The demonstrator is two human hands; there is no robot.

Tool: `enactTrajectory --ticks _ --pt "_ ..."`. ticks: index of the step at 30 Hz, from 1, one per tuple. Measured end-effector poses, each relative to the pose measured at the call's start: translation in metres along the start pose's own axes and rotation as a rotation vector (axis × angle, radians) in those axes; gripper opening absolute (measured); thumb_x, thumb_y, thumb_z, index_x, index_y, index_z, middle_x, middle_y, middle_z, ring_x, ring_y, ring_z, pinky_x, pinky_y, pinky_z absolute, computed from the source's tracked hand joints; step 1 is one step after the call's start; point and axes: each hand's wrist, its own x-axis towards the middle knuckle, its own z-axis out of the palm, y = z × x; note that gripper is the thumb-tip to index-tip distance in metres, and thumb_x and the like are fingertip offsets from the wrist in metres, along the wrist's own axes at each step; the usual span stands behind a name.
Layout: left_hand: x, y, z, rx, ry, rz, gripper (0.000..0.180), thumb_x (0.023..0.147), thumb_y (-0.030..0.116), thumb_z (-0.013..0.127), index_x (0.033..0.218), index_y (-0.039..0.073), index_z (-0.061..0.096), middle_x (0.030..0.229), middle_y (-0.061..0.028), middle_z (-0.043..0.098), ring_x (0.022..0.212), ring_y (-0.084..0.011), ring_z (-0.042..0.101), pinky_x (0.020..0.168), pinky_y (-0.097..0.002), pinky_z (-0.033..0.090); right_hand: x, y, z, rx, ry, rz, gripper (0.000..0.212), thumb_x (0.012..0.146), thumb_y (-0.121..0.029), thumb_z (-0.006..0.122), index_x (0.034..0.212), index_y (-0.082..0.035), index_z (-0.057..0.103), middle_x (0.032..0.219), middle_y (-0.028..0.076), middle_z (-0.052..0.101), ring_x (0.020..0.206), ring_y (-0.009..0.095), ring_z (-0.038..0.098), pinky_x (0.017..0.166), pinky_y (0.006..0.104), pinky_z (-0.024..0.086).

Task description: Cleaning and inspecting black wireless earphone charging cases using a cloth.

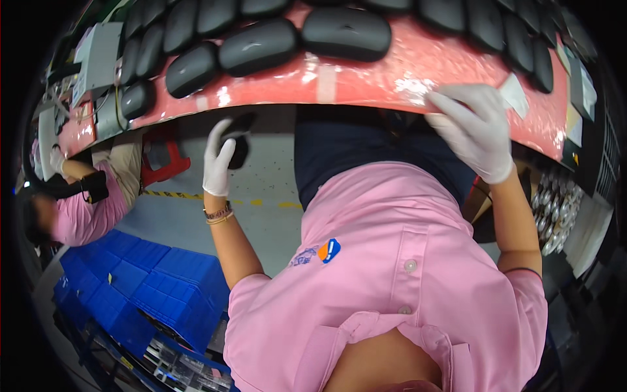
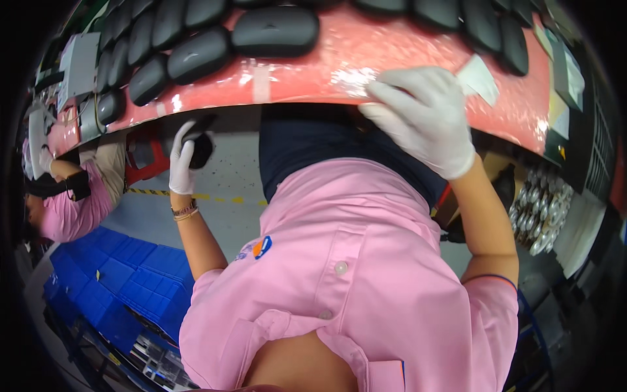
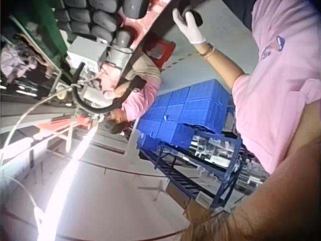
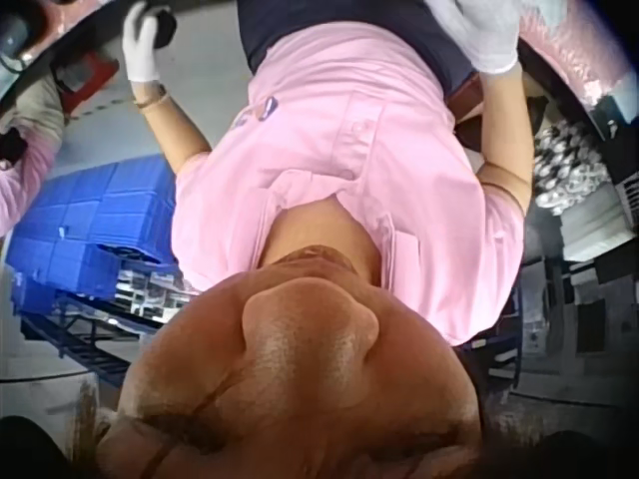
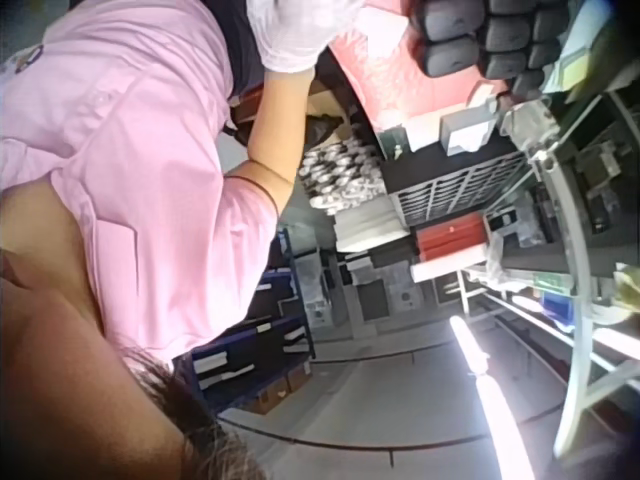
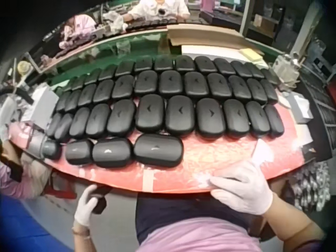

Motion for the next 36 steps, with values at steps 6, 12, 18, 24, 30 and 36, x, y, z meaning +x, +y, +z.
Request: enactTrajectory --ticks 6,12,18,24,30,36 --pt "0.015 -0.051 -0.138 0.931 0.944 0.224 0.086 0.065 0.028 0.084 0.132 -0.006 0.040 0.130 -0.0217 0.046 0.118 -0.0309 0.048 0.101 -0.0374 0.037 -0.016 0.016 0.008 -0.296 0.257 0.157 0.020 0.088 0.001 0.054 0.104 0.003 0.066 0.099 0.013 0.066 0.092 0.027 0.061 0.102 0.0460 0.035" --pt "0.024 -0.042 -0.231 0.945 1.217 0.211 0.101 0.056 0.032 0.087 0.134 -0.004 0.034 0.132 -0.0253 0.043 0.123 -0.0368 0.042 0.104 -0.0418 0.033 -0.027 0.023 0.021 -0.262 0.385 0.329 0.026 0.097 -0.005 0.045 0.113 0.010 0.058 0.112 0.018 0.058 0.094 0.022 0.061 0.074 0.0258 0.055" --pt "0.032 -0.069 -0.292 0.374 1.241 0.332 0.091 0.069 0.030 0.082 0.137 -0.002 0.031 0.135 -0.0196 0.041 0.124 -0.0301 0.043 0.105 -0.0422 0.032 -0.018 0.023 0.028 -0.263 0.437 0.349 0.027 0.097 -0.007 0.044 0.115 0.010 0.056 0.115 0.018 0.057 0.096 0.023 0.061 0.074 0.0269 0.055" --pt "0.043 -0.037 -0.279 -0.892 0.768 0.038 0.065 0.086 0.055 0.048 0.131 0.007 0.043 0.127 -0.0263 0.043 0.119 -0.0473 0.041 0.098 -0.0673 0.031 -0.017 0.021 0.026 -0.280 0.445 0.390 0.029 0.098 -0.008 0.043 0.117 0.010 0.055 0.114 0.017 0.057 0.097 0.023 0.060 0.074 0.0271 0.055" --pt "0.047 -0.047 -0.306 -1.080 0.713 -0.169 0.059 0.090 0.053 0.043 0.126 0.007 0.046 0.125 -0.0228 0.046 0.118 -0.0454 0.042 0.094 -0.0643 0.041 -0.019 0.018 0.027 -0.315 0.415 0.378 0.029 0.097 -0.007 0.042 0.117 0.010 0.056 0.118 0.017 0.057 0.099 0.024 0.060 0.079 0.0270 0.053" --pt "0.036 -0.031 -0.283 -0.748 0.524 -0.159 0.051 0.079 0.055 0.059 0.110 0.016 0.061 0.115 -0.0081 0.059 0.111 -0.0358 0.049 0.093 -0.0555 0.041 -0.026 0.020 0.022 -0.384 0.420 0.326 0.026 0.094 -0.001 0.046 0.115 0.011 0.057 0.110 0.019 0.062 0.097 0.026 0.062 0.083 0.0305 0.051"
